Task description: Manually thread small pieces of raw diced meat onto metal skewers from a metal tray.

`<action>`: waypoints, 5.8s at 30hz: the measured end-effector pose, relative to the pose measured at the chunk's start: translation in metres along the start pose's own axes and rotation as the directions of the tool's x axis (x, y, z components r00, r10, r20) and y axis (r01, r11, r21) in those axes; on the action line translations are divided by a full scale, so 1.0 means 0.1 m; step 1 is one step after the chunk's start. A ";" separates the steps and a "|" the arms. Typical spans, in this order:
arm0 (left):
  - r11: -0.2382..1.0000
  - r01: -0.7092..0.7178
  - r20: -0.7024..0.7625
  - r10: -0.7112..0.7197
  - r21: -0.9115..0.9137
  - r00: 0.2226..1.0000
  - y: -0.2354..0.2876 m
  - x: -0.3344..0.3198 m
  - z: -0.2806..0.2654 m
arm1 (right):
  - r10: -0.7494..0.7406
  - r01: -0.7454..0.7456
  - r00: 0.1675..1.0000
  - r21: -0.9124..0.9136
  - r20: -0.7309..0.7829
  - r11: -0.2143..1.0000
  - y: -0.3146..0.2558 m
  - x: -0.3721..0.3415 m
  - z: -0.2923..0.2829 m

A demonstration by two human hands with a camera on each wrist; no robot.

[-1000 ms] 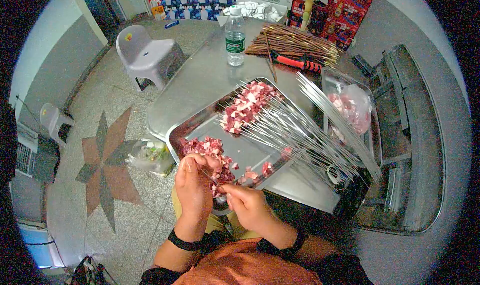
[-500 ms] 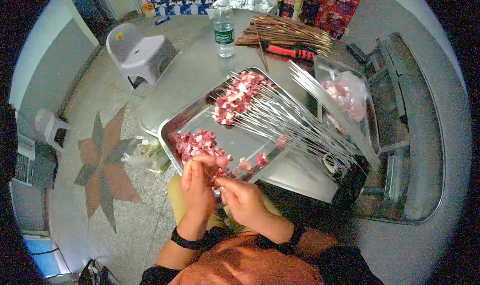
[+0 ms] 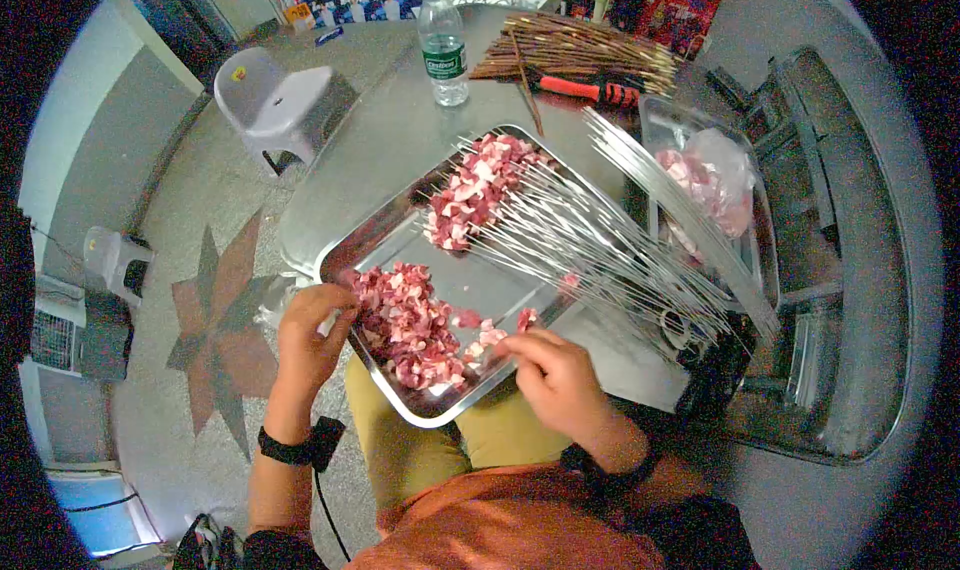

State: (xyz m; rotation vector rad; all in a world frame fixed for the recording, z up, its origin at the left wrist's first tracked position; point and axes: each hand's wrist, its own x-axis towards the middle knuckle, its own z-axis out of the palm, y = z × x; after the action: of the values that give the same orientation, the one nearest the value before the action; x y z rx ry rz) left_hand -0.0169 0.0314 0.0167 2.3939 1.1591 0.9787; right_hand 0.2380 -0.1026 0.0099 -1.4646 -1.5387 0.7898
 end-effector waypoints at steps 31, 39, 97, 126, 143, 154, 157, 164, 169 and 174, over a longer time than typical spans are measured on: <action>0.108 0.618 0.509 -0.466 -0.779 0.724 0.27 -0.03 0.19 | -0.102 0.135 0.986 -0.288 0.129 0.948 -0.17 0.13 0.06; 0.420 0.520 0.310 -0.472 -0.744 0.825 0.41 -0.11 0.08 | -0.115 0.187 0.974 -0.415 0.193 0.890 -0.31 0.08 0.10; -0.036 0.463 0.386 -0.611 -0.885 0.691 0.65 -0.04 0.24 | -0.111 0.141 0.988 -0.354 0.104 0.925 -0.33 -0.05 0.09; -0.186 0.443 0.462 -0.579 -0.877 0.672 0.43 -0.10 0.32 | -0.087 0.055 0.995 -0.425 -0.056 0.903 -0.12 0.46 0.20; -0.216 0.379 0.426 -0.624 -0.900 0.655 0.49 -0.12 0.27 | -0.034 0.096 0.987 -0.399 0.160 0.912 -0.42 0.11 0.17; -0.127 0.296 0.297 -0.696 -0.947 0.654 0.72 -0.11 0.25 | -0.042 0.100 0.989 -0.429 0.143 0.897 -0.44 0.00 0.25; -0.059 0.304 0.256 -0.700 -0.951 0.666 0.76 -0.13 0.25 | -0.071 0.112 0.991 -0.393 0.117 0.913 -0.44 0.00 0.28; -0.035 0.198 0.161 -0.726 -0.980 0.668 0.72 -0.14 0.27 | -0.079 0.118 0.991 -0.422 0.107 0.899 -0.49 -0.03 0.28; -0.017 0.206 0.156 -0.714 -0.978 0.683 0.74 -0.14 0.27 | -0.087 0.125 0.990 -0.424 0.109 0.897 -0.48 -0.03 0.27; -0.033 0.212 0.172 -0.712 -0.977 0.680 0.87 -0.09 0.21 | -0.137 0.153 0.988 -0.393 0.069 0.907 -0.45 -0.02 0.31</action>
State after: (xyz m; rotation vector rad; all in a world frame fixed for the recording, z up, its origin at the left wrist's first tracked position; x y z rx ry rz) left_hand 0.0431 -0.0298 0.0432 0.5682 0.8454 1.3423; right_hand 0.1897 -0.1060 0.0360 -1.6019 -1.8956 0.4324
